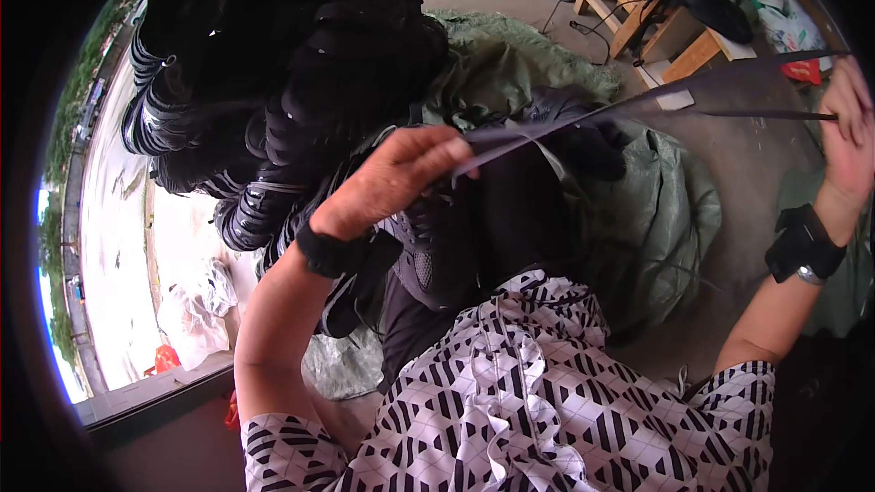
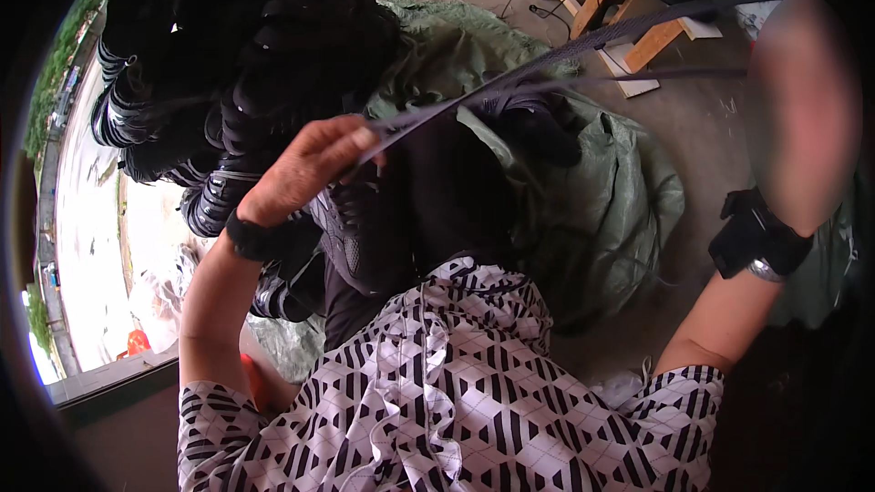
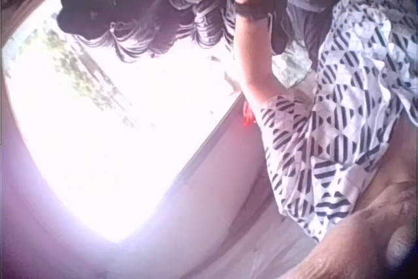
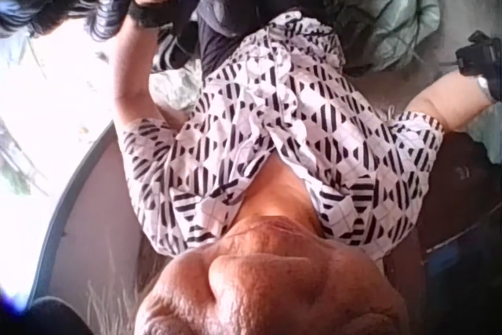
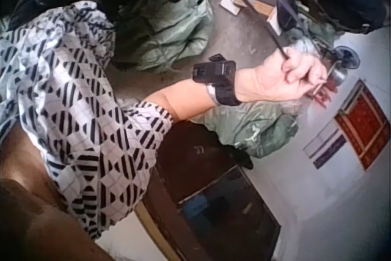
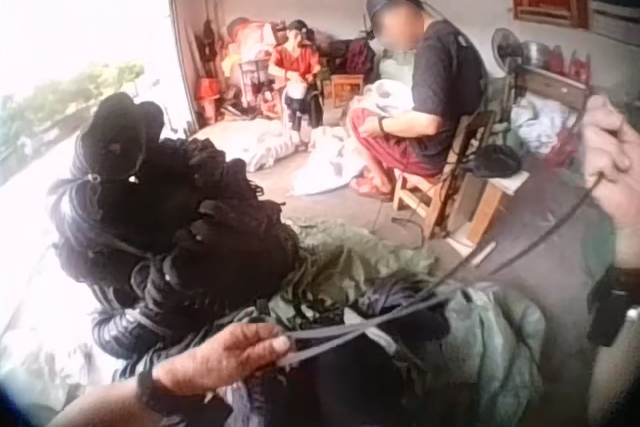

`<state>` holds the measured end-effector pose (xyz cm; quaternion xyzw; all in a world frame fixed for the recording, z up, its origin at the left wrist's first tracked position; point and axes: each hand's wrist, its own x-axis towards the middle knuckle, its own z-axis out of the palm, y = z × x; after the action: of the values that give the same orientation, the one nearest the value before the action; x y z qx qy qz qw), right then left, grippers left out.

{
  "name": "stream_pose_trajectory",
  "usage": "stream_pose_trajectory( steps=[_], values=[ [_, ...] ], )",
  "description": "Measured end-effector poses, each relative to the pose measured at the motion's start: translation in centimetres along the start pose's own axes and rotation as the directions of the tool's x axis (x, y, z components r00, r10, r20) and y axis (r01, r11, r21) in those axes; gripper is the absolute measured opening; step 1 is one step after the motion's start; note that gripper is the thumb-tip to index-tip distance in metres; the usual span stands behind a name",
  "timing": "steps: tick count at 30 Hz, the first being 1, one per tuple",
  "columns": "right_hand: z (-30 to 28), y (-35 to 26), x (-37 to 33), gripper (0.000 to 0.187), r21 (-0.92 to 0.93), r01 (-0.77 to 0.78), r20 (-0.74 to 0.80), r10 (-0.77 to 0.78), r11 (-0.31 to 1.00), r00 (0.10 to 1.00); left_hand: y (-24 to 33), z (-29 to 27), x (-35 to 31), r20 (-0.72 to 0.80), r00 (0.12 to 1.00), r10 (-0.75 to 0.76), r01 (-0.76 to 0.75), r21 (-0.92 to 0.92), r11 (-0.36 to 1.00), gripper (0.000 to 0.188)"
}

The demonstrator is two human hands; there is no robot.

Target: The person sits on the floor and laces a black sneaker held on their lap. They thread the laces through the eyelets, pull them tight, and tie a knot. A large stack of similar shoes is visible nearby.

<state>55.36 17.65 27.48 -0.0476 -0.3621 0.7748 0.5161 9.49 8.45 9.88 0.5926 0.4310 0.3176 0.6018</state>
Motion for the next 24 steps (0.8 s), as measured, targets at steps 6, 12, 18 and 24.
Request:
stream_pose_trajectory(
  steps=[6,12,18,24],
  values=[
    [-10.5,5.2,-3.3,0.018,-0.092,0.092,-0.254,-0.113,0.991,0.961,-0.7,-4.8,-6.9,-0.575,0.818,-0.006,-0.261,-0.379,0.888,0.021],
    [-20.0,5.2,-8.8,0.024,-0.049,-0.06,-0.118,0.054,0.997,0.992,-8.0,-12.8,-13.5,-0.861,0.501,-0.093,-0.379,-0.315,0.87,0.017],
    [-16.2,20.1,-3.4,0.029,-0.708,-0.669,-0.667,0.099,0.226,0.739,-19.4,-28.0,-36.7,-0.739,0.656,-0.151,-0.603,-0.634,0.484,0.02],
    [-4.8,31.8,0.7,0.017,-0.829,-0.315,-0.244,0.208,0.462,0.947,-15.2,-14.0,-20.5,-0.618,0.709,-0.34,0.028,-0.457,0.889,0.043]
  ],
)
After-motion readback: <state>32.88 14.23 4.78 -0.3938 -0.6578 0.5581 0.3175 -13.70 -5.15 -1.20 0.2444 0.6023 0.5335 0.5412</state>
